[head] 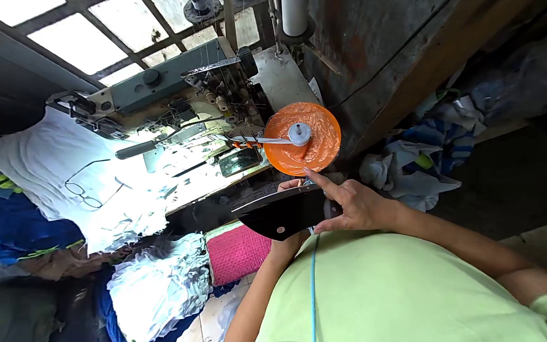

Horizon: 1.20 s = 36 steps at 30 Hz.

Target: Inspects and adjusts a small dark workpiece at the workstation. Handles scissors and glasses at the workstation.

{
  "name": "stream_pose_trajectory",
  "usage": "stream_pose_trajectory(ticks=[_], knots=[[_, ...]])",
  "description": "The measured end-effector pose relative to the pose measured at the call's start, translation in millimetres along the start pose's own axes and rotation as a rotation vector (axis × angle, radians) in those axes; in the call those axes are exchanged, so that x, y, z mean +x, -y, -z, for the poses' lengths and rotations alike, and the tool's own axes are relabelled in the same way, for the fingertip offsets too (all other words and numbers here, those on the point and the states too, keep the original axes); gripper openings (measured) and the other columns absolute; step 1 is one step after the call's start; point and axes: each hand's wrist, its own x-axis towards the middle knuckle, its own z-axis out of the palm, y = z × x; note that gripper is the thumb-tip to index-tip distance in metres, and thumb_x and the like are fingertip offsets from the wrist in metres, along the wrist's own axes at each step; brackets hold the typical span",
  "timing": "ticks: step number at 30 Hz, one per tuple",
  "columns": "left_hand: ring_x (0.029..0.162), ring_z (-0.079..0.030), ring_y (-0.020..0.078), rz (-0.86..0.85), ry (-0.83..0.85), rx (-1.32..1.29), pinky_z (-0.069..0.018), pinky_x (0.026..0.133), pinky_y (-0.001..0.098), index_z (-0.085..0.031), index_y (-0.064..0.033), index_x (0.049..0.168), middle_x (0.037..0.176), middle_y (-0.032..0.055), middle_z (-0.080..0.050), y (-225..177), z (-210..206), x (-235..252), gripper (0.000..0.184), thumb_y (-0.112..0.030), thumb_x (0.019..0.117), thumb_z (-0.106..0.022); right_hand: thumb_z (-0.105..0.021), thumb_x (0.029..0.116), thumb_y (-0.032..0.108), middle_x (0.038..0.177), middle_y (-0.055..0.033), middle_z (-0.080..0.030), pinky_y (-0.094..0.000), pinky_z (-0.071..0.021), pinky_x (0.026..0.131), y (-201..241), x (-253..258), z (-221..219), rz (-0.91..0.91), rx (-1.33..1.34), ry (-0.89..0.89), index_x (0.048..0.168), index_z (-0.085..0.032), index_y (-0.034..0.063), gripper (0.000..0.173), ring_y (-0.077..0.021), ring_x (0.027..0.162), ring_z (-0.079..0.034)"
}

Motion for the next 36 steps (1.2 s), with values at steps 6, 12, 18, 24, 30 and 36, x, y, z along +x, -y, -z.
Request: stream_pose_trajectory(ticks=[6, 12, 18, 24, 30, 36], knots=[[0.094, -0.063, -0.0136, -0.149, 0.038, 0.052, -0.0519, 0.087, 0.0126, -0.074, -0.0255, 0.095, 0.094, -0.0224, -0.072, 1, 2, -6, 0.018, -0.017, 0.0993, -0.059, -0.057, 0.0924, 0.065, 0.063, -0.0048, -0.051, -0.029, -0.0415, 0.052, 5, 4, 0, 0.005, 0.018, -0.012, 0.149, -0.044, -0.0067, 0.093, -0.0148, 0.054, -0.045], [0.106, -0.06, -0.0144, -0.262, 0.266, -0.067, -0.0497, 0.094, 0.0119, -0.073, -0.0352, 0.114, 0.111, -0.0257, -0.071, 1, 10, -4, 0.025, -0.031, 0.1057, -0.05, -0.059, 0.0932, 0.062, 0.064, -0.0074, -0.054, -0.0289, -0.0433, 0.054, 7, 5, 1, 0.02, 0.088, 0.005, 0.148, -0.043, -0.0091, 0.091, -0.0151, 0.055, -0.047], [0.108, -0.062, -0.0106, -0.168, 0.466, -0.196, -0.0512, 0.095, 0.0153, -0.072, -0.0308, 0.12, 0.116, -0.021, -0.071, -1, 19, -4, 0.023, -0.026, 0.1016, -0.06, -0.058, 0.0937, 0.062, 0.064, -0.0075, -0.054, -0.0284, -0.0438, 0.054, 11, 4, 4, 0.03, 0.117, 0.033, 0.149, -0.041, -0.0097, 0.092, -0.0149, 0.055, -0.047], [0.11, -0.062, -0.0104, -0.161, 0.339, -0.128, -0.0508, 0.098, 0.0166, -0.071, -0.0349, 0.12, 0.115, -0.0218, -0.072, -3, 8, -6, 0.026, -0.046, 0.1022, -0.055, -0.055, 0.0942, 0.063, 0.065, -0.0085, -0.055, -0.0317, -0.0452, 0.054, 14, 2, 4, 0.027, 0.057, 0.057, 0.151, -0.039, -0.0092, 0.094, -0.0178, 0.054, -0.049], [0.107, -0.064, -0.0097, -0.111, 0.238, -0.113, -0.0524, 0.098, 0.0176, -0.072, -0.0329, 0.116, 0.111, -0.0205, -0.073, -7, -1, -7, 0.027, -0.047, 0.1015, -0.054, -0.055, 0.0941, 0.064, 0.062, -0.0065, -0.053, -0.0307, -0.043, 0.052, 15, -1, -2, 0.032, 0.041, 0.011, 0.149, -0.041, -0.009, 0.093, -0.0162, 0.053, -0.046], [0.107, -0.064, -0.0109, -0.165, 0.322, -0.127, -0.0518, 0.097, 0.0152, -0.073, -0.0321, 0.117, 0.111, -0.021, -0.073, -11, -7, -3, 0.023, -0.039, 0.1022, -0.057, -0.054, 0.0953, 0.062, 0.061, -0.0077, -0.055, -0.0316, -0.0442, 0.049, 13, 0, -4, 0.092, -0.043, -0.04, 0.147, -0.043, -0.0108, 0.09, -0.0179, 0.049, -0.05]])
